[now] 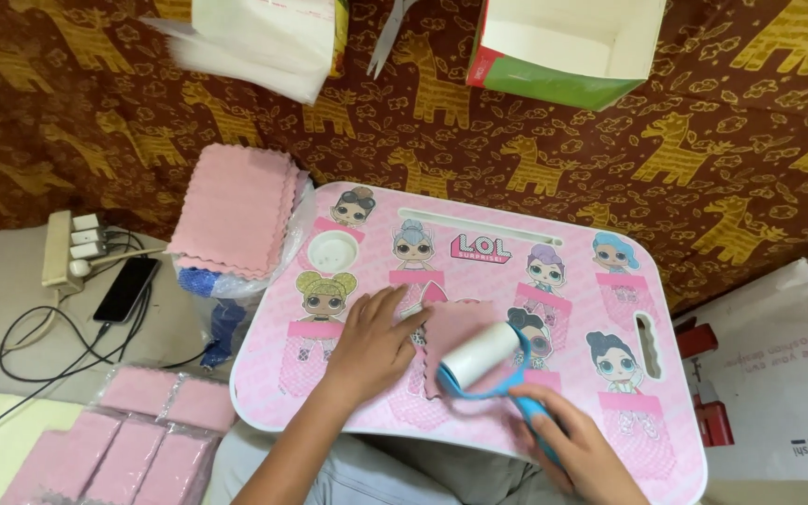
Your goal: The person uses a lint roller to remove debris from several small pieces of fabric on a small table.
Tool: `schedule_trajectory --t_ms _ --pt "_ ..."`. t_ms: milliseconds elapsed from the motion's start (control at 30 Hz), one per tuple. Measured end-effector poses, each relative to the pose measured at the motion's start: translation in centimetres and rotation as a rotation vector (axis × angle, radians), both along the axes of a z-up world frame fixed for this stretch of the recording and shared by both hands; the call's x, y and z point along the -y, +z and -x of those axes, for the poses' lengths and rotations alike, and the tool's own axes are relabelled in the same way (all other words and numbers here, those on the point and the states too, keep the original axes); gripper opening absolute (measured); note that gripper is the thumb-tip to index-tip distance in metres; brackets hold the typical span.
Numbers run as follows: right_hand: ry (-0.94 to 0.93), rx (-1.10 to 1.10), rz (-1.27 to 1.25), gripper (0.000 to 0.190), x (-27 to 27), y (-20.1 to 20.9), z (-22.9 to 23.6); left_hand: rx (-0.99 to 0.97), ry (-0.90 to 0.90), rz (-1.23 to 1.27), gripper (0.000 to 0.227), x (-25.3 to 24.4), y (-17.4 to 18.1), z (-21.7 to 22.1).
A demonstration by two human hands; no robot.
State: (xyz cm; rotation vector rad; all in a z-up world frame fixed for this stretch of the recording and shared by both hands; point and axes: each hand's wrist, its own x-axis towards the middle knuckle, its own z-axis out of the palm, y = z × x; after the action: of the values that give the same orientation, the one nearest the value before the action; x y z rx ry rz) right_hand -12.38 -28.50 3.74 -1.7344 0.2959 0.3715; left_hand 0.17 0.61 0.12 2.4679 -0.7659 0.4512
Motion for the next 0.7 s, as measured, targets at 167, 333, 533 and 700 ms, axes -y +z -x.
schedule_trajectory --t_ms 167,333,533,700 --pt "-0.025 0.236 -0.027 0.045 5.8 -11.3 6.4 0.02 -0.008 -0.017 0.053 0.1 0.2 0.1" --pt "-0.137 0.324 -0.148 0.053 10.3 -21.1 9.5 0.103 -0.018 0.041 0.045 0.1 1.2 0.0" --pt "-0.439 0.317 0.008 0.046 5.4 -8.2 7.1 0.031 -0.204 0.042 0.046 2.9 3.5 0.4" --pt "-0.387 0.368 -0.126 0.045 4.5 -4.8 2.5 0.06 -0.287 -0.024 0.037 7.7 2.8 0.0"
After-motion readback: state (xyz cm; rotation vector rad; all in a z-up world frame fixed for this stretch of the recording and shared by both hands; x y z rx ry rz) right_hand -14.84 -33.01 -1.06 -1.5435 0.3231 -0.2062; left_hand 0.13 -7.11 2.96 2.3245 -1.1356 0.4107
